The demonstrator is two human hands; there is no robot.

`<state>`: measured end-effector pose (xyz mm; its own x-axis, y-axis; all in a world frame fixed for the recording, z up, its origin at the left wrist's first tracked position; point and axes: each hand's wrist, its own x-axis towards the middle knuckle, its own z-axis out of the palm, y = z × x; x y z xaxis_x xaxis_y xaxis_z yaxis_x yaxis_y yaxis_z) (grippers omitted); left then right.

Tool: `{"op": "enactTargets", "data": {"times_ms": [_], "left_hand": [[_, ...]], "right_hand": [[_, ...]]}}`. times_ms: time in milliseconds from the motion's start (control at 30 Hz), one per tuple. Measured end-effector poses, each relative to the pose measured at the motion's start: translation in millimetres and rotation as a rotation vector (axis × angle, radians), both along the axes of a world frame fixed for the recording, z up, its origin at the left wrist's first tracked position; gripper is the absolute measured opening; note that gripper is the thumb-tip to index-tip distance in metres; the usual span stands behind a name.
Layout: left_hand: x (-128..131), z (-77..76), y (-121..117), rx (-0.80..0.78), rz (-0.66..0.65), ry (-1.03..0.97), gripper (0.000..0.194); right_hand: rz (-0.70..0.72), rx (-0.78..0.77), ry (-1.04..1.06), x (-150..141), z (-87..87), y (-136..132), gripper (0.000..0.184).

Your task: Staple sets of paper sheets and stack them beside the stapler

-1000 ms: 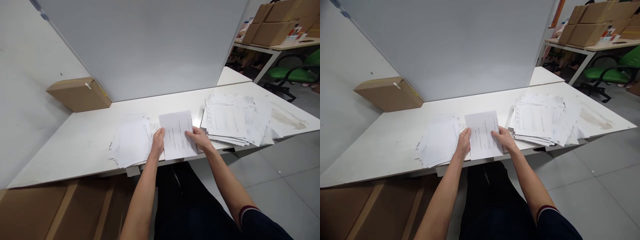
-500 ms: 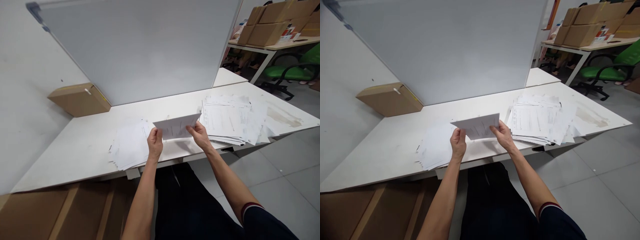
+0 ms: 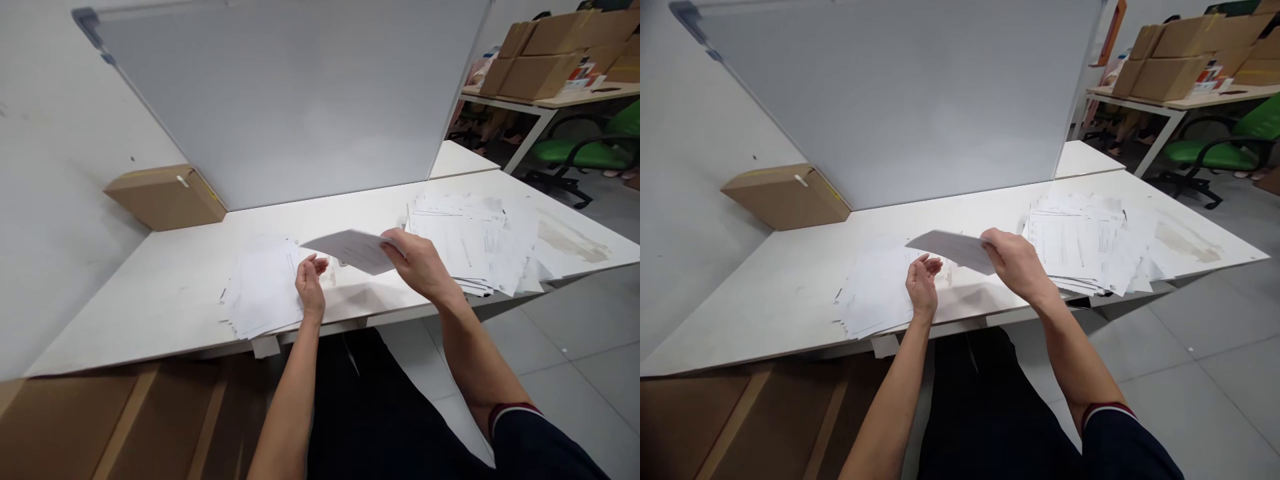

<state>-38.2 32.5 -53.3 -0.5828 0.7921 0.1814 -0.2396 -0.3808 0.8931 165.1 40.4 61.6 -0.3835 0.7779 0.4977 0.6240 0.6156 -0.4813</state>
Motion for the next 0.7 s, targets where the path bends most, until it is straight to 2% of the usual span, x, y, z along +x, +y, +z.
{"op": "enactTargets", "data": {"times_ms": [67,133,233,333,433,533,600,700], "left_hand": [[-4.4,-7.0,1.3,-0.032,0.155,-0.057,0.035],[-7.4,-12.1,1.5,-0.057,0.256,-0.077,0.034],[-8.1,-15.9,0.4,-0.071,0.262,-0.05,0.033],[-6.5,-17.2,-0.2,-0.084,0.226,0.01,0.033],[-5.9,-18.4,0.5,-0.1,0.208,0.024,0.032],[-6.0,-19.5,1.2,-0.112,0.207,0.005,0.031],[-6.0,-19.4,1.0,-0.118,0.204,-0.003,0.031],[-6.4,-16.4,1.5,-0.139,0.207,-0.027,0.03]], "right_hand": [[-0.004,0.078,-0.293,-2.3,16.4,-10.0,0.018],[-0.002,0.104,-0.513,-8.8,20.4,-16.6,0.024],[0.027,0.06,-0.656,-20.2,9.5,-19.4,0.03],[0.042,0.019,-0.644,-25.5,-0.3,-17.9,0.03],[0.004,-0.007,-0.555,-20.5,5.9,-16.8,0.022],[-0.045,-0.105,-0.294,-7.3,16.2,-14.6,0.009],[-0.043,-0.236,-0.048,3.3,14.0,-11.4,0.012],[0.026,-0.595,0.267,17.8,-9.5,-6.9,0.021]]}}
